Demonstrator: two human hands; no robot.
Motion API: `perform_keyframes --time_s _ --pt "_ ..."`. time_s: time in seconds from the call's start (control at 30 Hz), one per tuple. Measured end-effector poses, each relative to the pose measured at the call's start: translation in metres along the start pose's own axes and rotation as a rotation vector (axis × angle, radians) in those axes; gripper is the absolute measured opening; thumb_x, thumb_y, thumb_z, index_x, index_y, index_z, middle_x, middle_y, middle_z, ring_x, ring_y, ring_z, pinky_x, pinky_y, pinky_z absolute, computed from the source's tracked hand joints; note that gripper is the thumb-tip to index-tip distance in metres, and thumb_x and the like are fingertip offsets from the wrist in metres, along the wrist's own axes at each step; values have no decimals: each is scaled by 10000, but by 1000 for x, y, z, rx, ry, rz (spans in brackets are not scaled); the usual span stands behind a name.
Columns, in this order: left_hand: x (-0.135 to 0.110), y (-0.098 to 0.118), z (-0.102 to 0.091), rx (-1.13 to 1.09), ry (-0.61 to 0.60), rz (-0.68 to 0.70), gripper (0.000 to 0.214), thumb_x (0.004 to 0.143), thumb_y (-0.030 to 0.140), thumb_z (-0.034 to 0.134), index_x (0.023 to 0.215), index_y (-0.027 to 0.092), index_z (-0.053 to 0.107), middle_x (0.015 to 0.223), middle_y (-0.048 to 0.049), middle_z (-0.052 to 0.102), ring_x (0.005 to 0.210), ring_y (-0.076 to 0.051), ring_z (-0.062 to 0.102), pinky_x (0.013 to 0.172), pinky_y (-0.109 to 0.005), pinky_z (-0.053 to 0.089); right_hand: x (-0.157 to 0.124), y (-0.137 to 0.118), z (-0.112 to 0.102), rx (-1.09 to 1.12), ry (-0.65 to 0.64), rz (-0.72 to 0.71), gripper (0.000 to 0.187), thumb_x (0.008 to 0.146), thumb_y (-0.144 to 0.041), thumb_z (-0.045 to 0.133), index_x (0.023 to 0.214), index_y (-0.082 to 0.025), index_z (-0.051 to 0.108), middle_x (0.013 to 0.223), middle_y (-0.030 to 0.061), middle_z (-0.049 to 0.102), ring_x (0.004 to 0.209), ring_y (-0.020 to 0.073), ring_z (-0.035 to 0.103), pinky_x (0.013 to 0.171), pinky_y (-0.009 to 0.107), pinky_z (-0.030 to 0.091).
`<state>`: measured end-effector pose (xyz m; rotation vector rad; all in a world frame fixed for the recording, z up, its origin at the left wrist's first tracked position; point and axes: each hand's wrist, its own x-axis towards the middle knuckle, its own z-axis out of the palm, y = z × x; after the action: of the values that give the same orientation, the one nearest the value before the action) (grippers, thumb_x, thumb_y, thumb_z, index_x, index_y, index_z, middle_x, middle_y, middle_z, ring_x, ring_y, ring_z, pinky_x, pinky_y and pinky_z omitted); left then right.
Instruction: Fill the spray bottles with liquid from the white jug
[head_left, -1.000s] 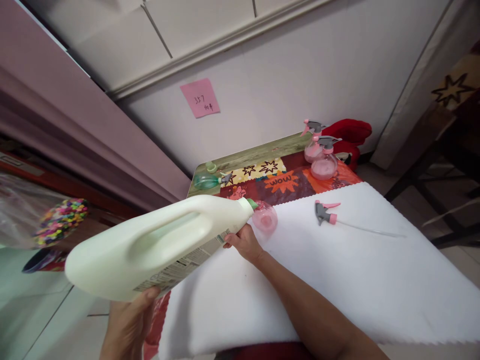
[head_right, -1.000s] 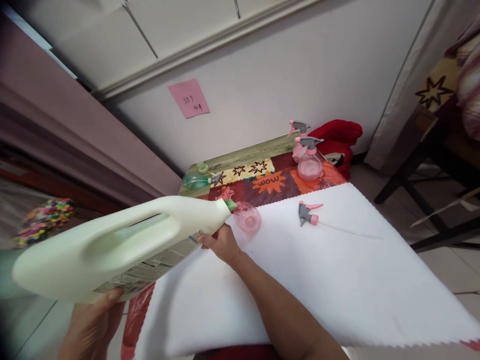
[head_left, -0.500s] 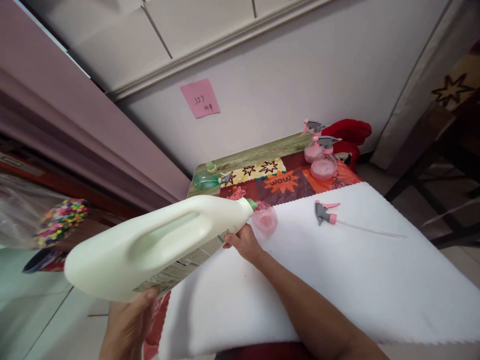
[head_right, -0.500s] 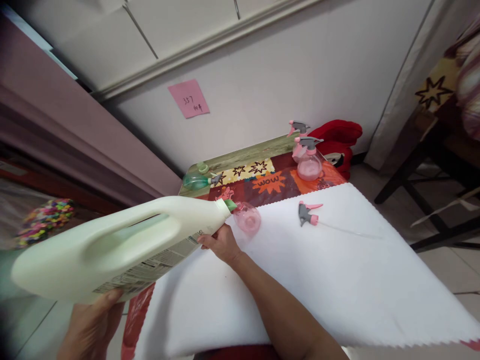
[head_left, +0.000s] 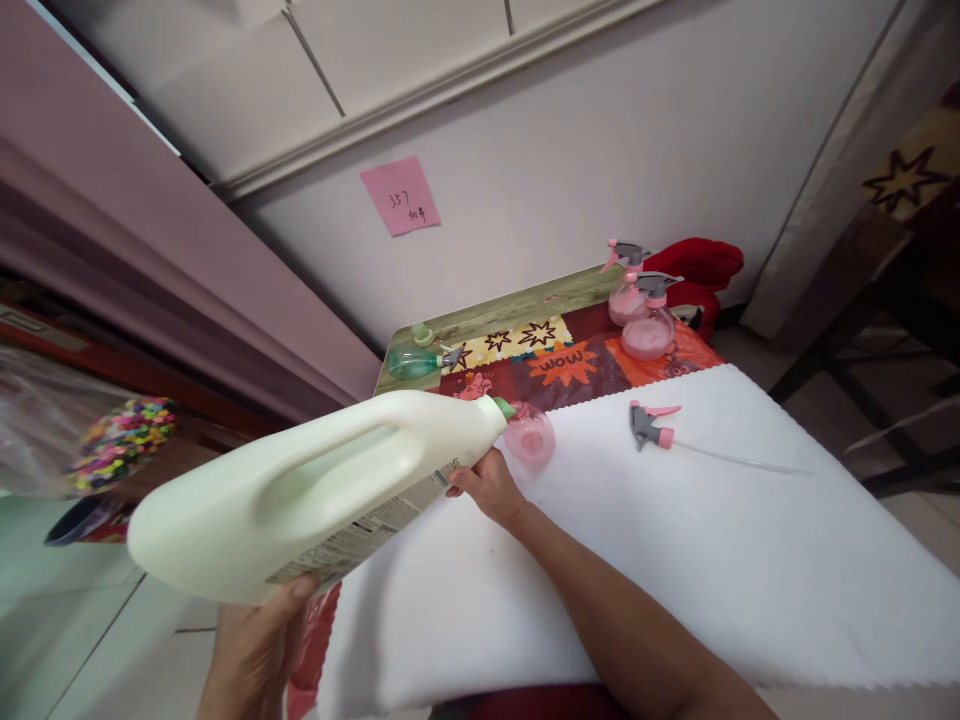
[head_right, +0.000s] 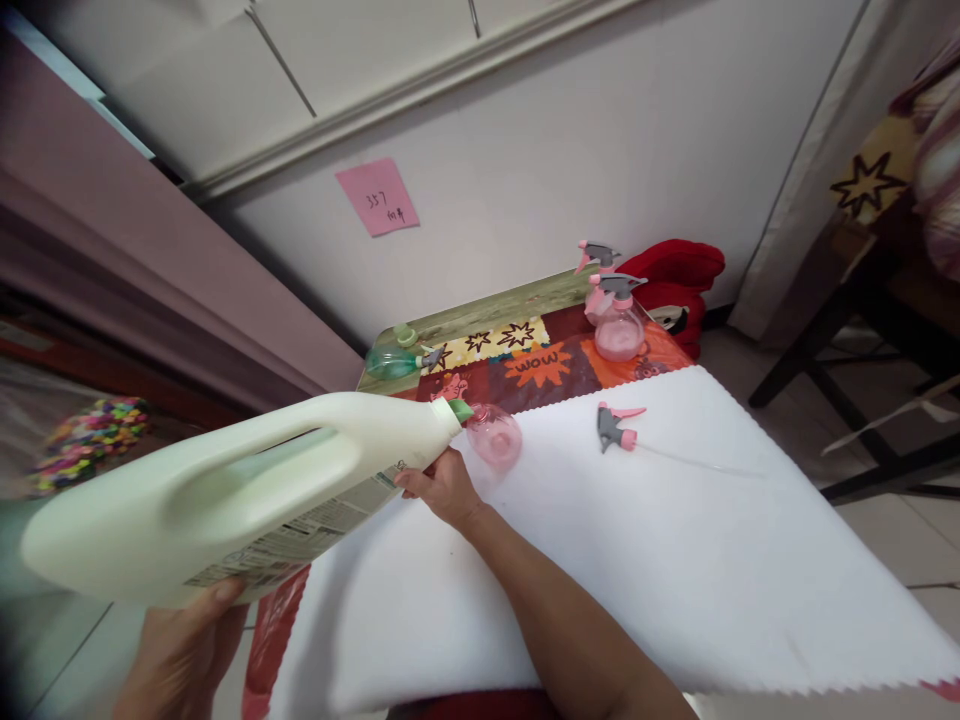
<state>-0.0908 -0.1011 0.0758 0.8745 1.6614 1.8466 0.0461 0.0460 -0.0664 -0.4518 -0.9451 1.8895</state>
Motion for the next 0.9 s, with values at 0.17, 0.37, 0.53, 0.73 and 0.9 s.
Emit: perform_keyframes --time_s 0.17,0.37,0.53,0.73,0.9 --pt "1 -1 -1 -8 15 4 897 462 209 945 1308 260 650 1086 -54 785 1094 -362 713 875 -448 653 0 1 0 -12 2 -5 561 588 -564 878 900 -124 724 726 41 706 570 153 636 522 288 575" --pt "1 0 1 25 21 0 919 414 260 966 1283 271 665 1051 -56 790 1112 -385 701 874 -470 653 -1 -2 1 -26 0 1 494 613 -535 864 857 -132 713 712 31 695 559 146 630 529 292 582" --pt "-1 3 4 36 28 -5 923 418 278 967 1288 316 662 1063 -29 793 1142 -393 690 914 -499 638 -1 -3 2 -10 2 -2 481 607 -529 864 833 -135 708 681 20 680 548 138 614 523 282 574" --pt "-1 1 1 50 36 2 938 430 280 962 1314 304 650 1081 -33 790 1172 -384 678 924 -469 635 -1 0 1 -16 4 -2 518 610 -550 865 868 -126 718 714 33 695 574 146 628 532 285 580" --pt "-3 3 3 51 49 -10 896 414 288 966 1261 291 672 1089 -22 792 1179 -391 670 922 -467 636 -1 0 1 -22 3 -1 555 589 -599 869 838 -129 711 691 31 690 553 143 625 527 281 579"
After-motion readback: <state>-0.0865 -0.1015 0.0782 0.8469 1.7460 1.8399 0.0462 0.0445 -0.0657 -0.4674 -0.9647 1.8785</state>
